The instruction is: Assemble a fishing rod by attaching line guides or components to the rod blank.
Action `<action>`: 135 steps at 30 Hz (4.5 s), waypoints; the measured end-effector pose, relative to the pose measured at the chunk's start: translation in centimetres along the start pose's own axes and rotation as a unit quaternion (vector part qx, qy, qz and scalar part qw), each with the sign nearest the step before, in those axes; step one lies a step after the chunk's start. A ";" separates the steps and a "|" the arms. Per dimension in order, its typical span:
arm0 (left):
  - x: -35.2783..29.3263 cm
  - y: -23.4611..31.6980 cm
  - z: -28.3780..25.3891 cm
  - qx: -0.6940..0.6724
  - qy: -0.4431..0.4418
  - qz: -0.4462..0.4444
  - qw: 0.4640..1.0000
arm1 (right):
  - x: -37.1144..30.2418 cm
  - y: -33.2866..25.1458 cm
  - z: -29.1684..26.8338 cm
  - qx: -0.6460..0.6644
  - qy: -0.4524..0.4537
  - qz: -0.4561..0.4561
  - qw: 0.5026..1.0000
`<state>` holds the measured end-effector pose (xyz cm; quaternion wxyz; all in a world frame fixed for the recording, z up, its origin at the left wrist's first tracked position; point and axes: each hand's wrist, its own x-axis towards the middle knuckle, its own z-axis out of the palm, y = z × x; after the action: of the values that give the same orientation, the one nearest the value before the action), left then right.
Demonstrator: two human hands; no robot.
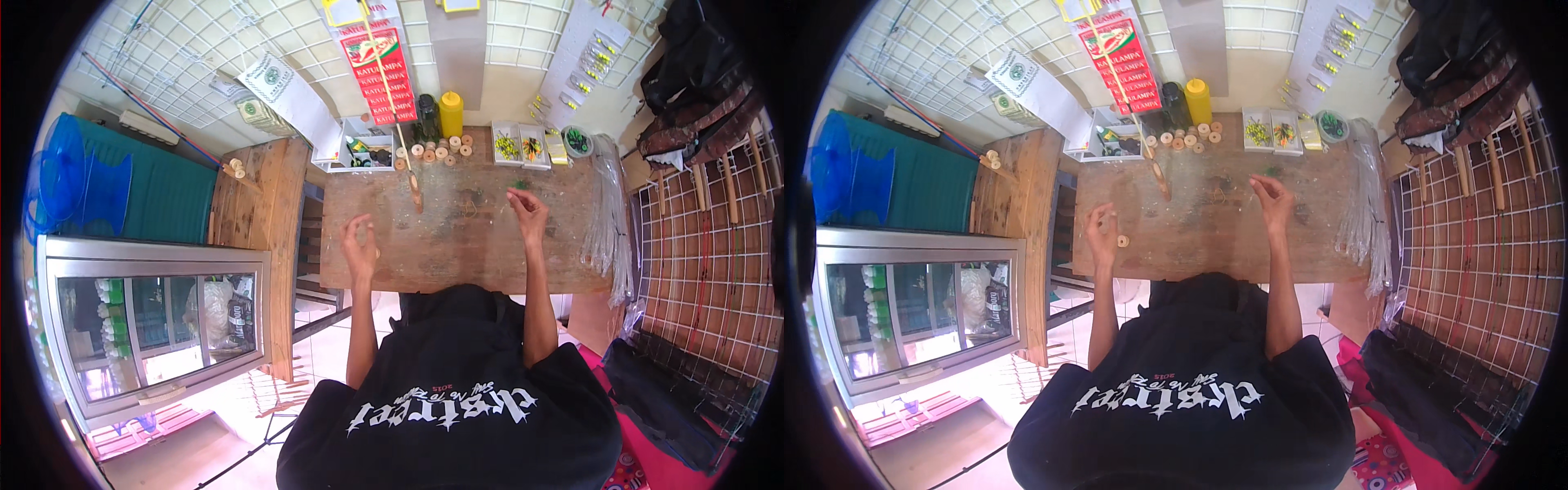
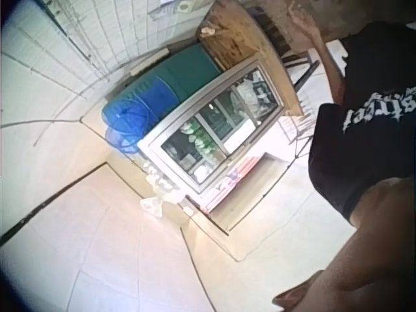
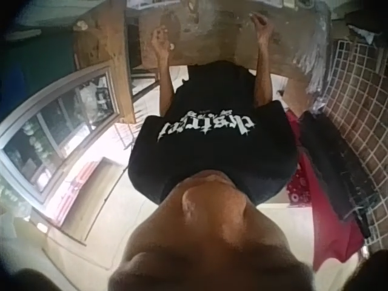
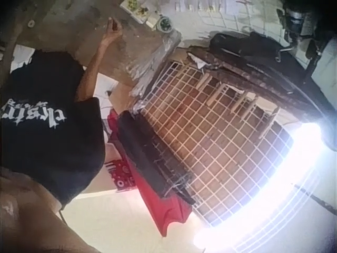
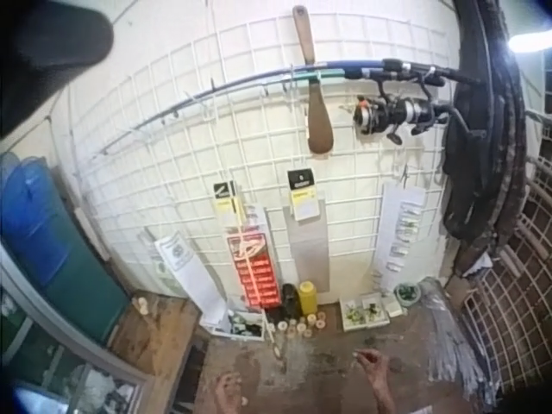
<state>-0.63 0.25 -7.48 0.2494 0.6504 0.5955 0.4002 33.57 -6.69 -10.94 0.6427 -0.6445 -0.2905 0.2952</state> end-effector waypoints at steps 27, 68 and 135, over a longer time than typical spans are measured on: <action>13.6 13.4 4.7 -0.375 -0.107 0.034 0.920 | -2.4 -8.0 14.8 -0.053 -0.049 -0.051 0.996; 12.4 7.8 -0.4 -0.423 -0.295 0.097 0.851 | -7.5 -11.7 21.5 0.124 -0.017 -0.093 0.988; 12.6 8.0 -0.1 -0.437 -0.326 0.059 0.836 | -5.0 -14.1 18.9 0.157 -0.117 0.004 0.981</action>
<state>3.49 11.19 1.84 0.6634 0.6002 0.2039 0.3977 16.09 2.03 3.20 0.6964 -0.4974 -0.3114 0.4131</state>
